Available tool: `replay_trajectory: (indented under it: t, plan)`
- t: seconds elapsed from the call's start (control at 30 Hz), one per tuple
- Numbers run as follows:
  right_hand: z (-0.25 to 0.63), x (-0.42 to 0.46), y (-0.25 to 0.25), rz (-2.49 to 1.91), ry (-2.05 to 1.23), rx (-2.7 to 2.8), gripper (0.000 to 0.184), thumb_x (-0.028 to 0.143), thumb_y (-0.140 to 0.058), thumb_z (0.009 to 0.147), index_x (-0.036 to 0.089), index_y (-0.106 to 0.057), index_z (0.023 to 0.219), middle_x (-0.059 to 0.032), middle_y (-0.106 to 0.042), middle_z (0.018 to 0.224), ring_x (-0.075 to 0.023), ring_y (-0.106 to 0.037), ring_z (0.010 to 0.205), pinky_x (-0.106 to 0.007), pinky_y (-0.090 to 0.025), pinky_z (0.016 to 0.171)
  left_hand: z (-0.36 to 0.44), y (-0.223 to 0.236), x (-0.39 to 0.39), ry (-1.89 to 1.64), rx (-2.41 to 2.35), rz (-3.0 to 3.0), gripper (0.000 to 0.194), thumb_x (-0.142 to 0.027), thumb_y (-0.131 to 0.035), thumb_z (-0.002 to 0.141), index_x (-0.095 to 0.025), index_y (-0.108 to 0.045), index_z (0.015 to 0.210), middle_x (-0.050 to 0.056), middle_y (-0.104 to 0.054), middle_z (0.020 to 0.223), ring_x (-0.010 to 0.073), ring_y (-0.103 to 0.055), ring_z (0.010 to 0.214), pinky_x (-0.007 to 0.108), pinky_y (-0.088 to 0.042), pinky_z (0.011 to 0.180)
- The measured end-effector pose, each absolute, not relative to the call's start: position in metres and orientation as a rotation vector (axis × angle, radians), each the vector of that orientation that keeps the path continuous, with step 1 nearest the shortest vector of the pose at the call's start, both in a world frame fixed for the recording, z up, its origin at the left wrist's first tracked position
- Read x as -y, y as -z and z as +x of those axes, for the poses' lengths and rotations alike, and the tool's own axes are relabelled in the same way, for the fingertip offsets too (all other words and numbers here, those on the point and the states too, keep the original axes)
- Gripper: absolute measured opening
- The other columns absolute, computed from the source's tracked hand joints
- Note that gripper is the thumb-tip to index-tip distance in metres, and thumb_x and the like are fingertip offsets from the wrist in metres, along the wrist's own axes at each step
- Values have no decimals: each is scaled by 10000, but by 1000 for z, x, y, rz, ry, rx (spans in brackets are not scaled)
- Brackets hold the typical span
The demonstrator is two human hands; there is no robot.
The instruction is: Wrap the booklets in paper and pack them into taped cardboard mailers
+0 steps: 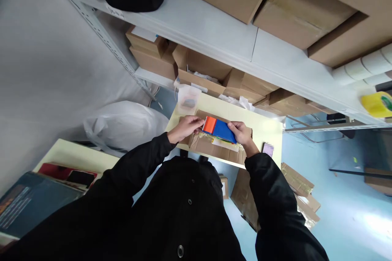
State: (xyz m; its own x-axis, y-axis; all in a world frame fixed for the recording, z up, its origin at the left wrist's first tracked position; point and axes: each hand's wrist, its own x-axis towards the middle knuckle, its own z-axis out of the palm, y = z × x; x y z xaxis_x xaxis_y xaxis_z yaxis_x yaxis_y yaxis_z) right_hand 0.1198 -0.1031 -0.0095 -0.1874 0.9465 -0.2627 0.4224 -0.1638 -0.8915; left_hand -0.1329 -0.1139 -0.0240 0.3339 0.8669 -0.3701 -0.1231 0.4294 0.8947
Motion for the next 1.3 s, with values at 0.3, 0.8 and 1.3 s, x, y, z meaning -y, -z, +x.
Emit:
replay_trajectory:
  t: [0.3, 0.8, 1.3]
  plan:
    - [117, 105, 7, -1600, -1252, 1678, 584, 716, -558, 727, 196, -428, 495, 55, -306, 478, -77, -261, 461, -240, -190, 444, -141, 20, 107, -709, -1026, 969, 108, -235, -622, 799, -139, -634, 750, -8, -650, 640, 126, -677, 636, 172, -429, 491]
    - [133, 106, 8, -1589, -1245, 1665, 584, 707, -569, 728, 197, -407, 494, 56, -290, 489, -76, -250, 472, -242, -189, 452, -153, 25, 105, -725, -1172, 869, 327, -447, -673, 791, -137, -600, 868, 83, -718, 833, 169, -703, 691, 251, -537, 592]
    - [123, 96, -10, -1732, -1118, 1887, 594, 726, -487, 775, 186, -479, 529, 26, -390, 508, -101, -332, 506, -256, -286, 479, -141, 25, 102, -585, -1147, 1096, 237, -162, -574, 854, -132, -546, 621, 9, -643, 583, 74, -613, 509, 159, -451, 473]
